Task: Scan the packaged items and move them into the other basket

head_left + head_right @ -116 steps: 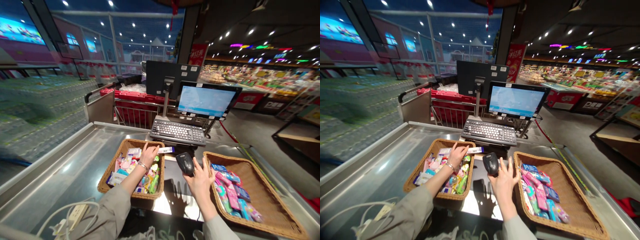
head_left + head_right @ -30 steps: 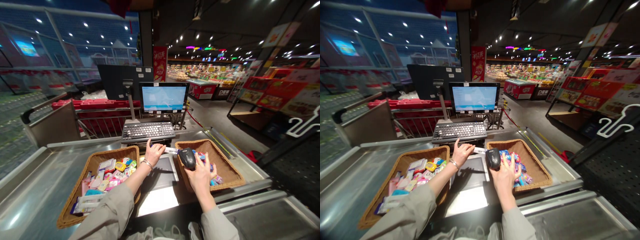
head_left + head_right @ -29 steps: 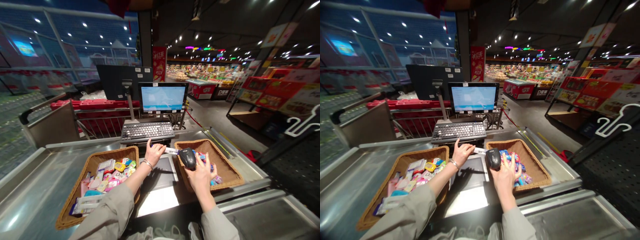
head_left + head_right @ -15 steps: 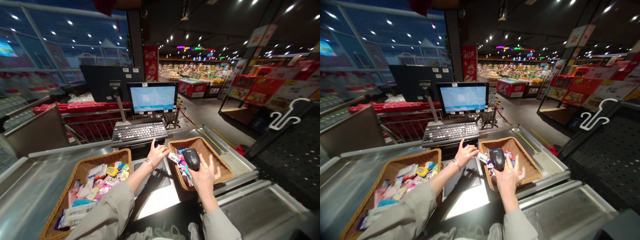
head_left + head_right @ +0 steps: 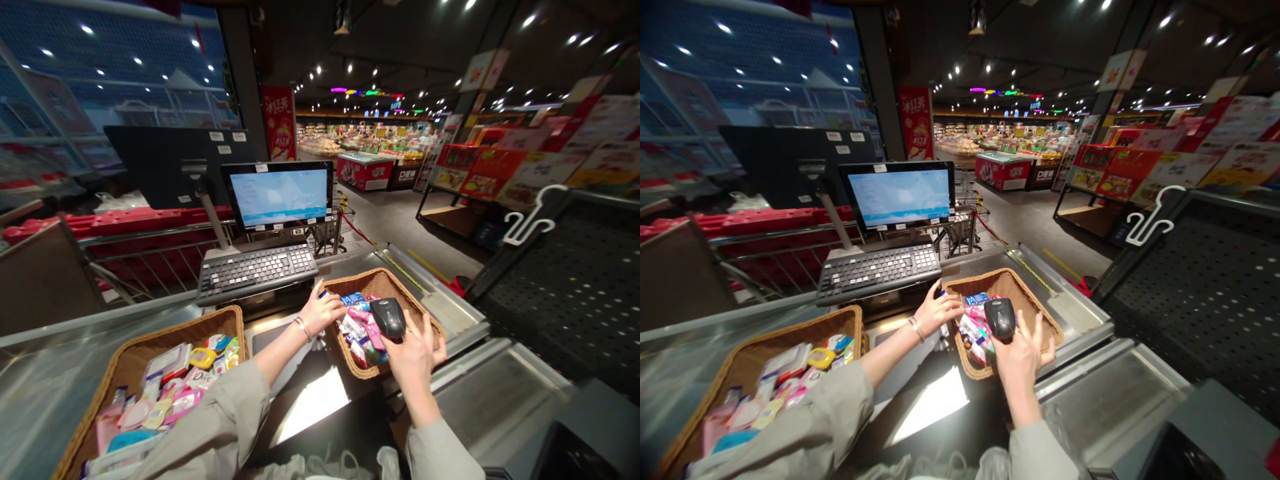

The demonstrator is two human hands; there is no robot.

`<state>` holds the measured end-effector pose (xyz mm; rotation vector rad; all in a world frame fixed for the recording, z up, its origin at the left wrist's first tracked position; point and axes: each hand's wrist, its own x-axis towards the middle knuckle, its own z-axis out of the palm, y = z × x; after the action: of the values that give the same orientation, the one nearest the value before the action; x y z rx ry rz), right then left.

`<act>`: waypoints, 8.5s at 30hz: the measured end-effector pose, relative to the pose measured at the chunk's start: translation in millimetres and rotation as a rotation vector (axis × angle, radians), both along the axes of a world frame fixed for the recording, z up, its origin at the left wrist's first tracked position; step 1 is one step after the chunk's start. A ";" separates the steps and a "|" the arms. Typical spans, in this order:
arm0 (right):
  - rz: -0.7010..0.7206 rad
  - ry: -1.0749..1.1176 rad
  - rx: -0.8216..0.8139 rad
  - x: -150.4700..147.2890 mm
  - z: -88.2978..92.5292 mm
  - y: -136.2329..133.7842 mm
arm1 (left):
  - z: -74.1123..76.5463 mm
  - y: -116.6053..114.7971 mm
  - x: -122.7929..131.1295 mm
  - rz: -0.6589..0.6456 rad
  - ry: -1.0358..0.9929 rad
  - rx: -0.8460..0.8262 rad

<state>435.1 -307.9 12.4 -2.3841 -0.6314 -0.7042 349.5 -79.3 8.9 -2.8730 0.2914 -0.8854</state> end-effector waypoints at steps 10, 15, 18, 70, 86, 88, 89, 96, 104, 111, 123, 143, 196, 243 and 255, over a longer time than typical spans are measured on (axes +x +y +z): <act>-0.014 0.008 0.020 3.9 -1.0 0.5 | -12.8 -1.2 5.1 0.052 0.110 -0.027; 0.032 0.029 -0.003 2.5 -4.9 11.8 | -9.3 0.6 -12.2 0.151 0.101 -0.126; 0.062 0.033 -0.021 -2.1 -2.3 22.3 | -2.6 -0.5 -28.2 0.266 0.093 -0.163; 0.687 -0.024 -0.079 -124.7 -11.6 152.5 | -21.8 51.5 -360.5 1.155 0.324 -0.636; 0.684 0.008 -0.119 -128.2 -14.1 155.0 | -29.4 50.8 -370.6 1.094 0.517 -0.692; 0.684 0.003 -0.113 -126.7 -15.5 154.5 | -31.5 53.2 -368.8 1.088 0.515 -0.697; 0.682 0.000 -0.111 -125.8 -16.3 154.1 | -32.1 54.6 -367.6 1.084 0.515 -0.702; 0.686 -0.012 -0.101 -121.7 -18.9 151.3 | -30.9 60.5 -346.3 1.036 0.654 -0.627; 0.655 0.030 -0.122 -119.8 -15.9 147.1 | -29.3 63.6 -321.9 1.050 0.627 -0.608; 0.639 0.020 -0.108 -116.2 -16.7 144.7 | -17.6 67.9 -316.0 0.965 0.480 -0.663; 0.658 0.017 -0.112 -118.1 -15.2 144.6 | -13.0 68.6 -327.0 0.971 0.308 -0.816; 0.678 0.003 -0.136 -118.8 -7.4 142.0 | -20.7 62.6 -342.7 1.125 0.442 -0.625; 0.811 -0.030 -0.205 -120.1 16.7 112.5 | -2.1 35.9 -192.3 1.053 -0.181 -0.391; 0.340 -0.046 -0.070 -39.9 9.2 53.2 | 15.5 2.0 -88.2 0.725 -0.110 -0.372; 0.223 0.005 -0.058 -20.9 8.5 38.0 | 18.4 -11.1 -56.2 0.636 -0.097 -0.385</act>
<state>414.2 -269.9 20.9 -2.3189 -0.9103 -0.5903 293.3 -90.3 27.3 -2.9110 -0.8411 -1.0123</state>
